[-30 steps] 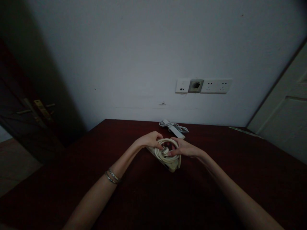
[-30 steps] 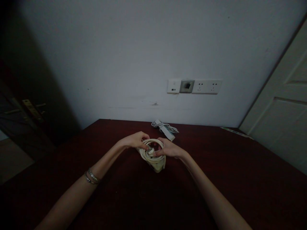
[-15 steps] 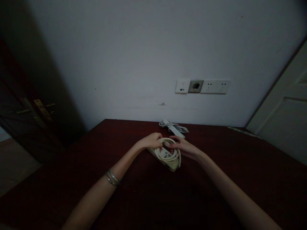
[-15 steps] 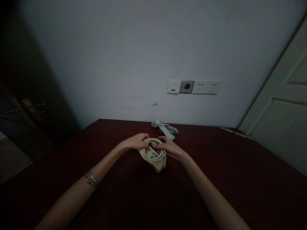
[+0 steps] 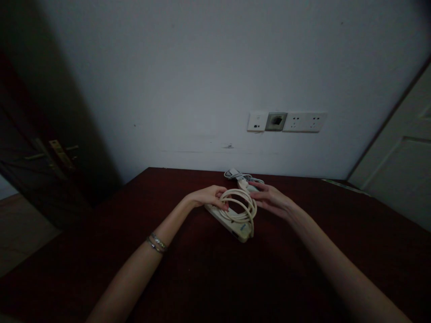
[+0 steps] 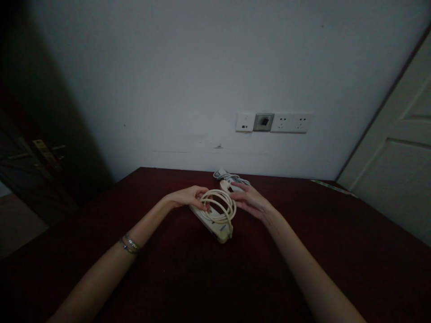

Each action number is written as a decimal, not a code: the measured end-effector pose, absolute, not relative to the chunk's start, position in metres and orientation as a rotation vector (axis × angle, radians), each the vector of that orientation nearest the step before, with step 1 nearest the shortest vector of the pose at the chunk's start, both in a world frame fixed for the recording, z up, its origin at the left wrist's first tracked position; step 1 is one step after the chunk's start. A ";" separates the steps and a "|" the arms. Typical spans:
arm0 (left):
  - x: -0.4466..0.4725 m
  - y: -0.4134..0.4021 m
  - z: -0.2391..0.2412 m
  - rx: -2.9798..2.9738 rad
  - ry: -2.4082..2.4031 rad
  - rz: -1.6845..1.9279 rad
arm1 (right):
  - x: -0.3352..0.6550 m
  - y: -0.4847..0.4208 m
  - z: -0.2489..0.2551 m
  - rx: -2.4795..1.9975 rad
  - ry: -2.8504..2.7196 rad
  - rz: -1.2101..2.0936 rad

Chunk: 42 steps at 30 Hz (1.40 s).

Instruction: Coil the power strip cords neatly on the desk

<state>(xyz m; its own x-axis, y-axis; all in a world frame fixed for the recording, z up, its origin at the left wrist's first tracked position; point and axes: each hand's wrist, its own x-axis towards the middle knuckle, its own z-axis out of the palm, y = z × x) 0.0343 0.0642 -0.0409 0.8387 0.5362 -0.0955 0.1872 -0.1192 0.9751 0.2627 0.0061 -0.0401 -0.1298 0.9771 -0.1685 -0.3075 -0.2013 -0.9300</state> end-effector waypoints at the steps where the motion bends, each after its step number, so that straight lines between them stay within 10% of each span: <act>1: 0.034 0.065 -0.040 1.683 0.541 0.333 | 0.264 0.005 -0.036 -1.039 -0.930 1.525; 24: 0.041 0.067 -0.039 1.674 0.739 0.592 | 0.270 -0.022 0.020 -0.667 -0.808 0.975; 42: 0.000 0.067 -0.014 1.911 0.726 -0.064 | 0.346 -0.036 0.054 -0.579 -0.495 0.812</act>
